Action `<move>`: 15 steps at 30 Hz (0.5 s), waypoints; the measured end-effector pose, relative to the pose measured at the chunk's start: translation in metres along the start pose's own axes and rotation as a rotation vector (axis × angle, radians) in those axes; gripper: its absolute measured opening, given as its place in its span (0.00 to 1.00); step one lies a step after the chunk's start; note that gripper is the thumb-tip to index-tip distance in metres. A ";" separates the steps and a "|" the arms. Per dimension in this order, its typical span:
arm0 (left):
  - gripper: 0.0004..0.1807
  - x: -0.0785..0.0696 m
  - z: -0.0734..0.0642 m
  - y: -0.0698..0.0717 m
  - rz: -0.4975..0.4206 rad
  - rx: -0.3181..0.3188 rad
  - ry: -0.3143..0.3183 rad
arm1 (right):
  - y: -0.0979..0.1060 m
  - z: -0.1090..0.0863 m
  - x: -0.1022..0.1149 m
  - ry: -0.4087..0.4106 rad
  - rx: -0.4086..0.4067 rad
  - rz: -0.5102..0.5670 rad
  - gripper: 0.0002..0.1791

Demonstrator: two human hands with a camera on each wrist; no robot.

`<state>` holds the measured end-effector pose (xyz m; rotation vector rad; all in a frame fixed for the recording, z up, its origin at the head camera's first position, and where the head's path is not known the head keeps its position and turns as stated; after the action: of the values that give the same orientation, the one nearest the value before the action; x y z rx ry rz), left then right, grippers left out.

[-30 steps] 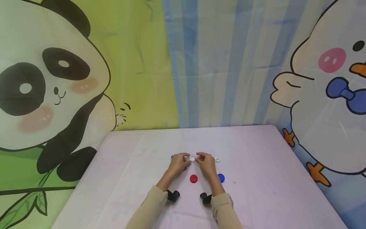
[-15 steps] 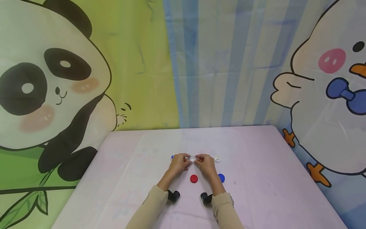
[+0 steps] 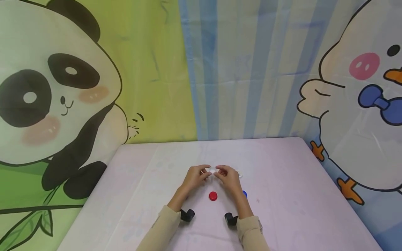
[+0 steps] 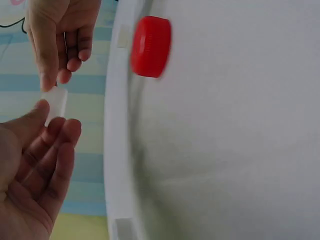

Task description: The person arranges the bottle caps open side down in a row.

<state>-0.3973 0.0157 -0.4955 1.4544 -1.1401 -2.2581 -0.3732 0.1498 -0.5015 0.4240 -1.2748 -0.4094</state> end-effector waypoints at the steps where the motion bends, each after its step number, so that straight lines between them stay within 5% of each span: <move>1: 0.17 -0.005 -0.001 0.004 0.003 -0.006 -0.027 | 0.004 -0.001 0.005 0.019 -0.010 0.003 0.14; 10: 0.17 -0.052 -0.019 0.040 0.019 -0.093 -0.256 | 0.034 -0.017 0.053 0.193 -0.091 -0.004 0.18; 15: 0.18 -0.076 -0.032 0.056 0.036 -0.134 -0.316 | 0.048 -0.028 0.082 0.294 -0.128 -0.033 0.18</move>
<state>-0.3453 0.0046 -0.4112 1.0452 -1.0599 -2.5473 -0.3231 0.1503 -0.4157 0.3816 -0.9518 -0.4364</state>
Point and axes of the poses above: each hand's wrist, its own z-axis towards the middle knuckle, its own y-axis out of the back of the hand, x = y × z, the point moved 10 cm from there along z, towards the middle knuckle, and after that the axes turned 7 degrees about x, right-handed, at the moved point
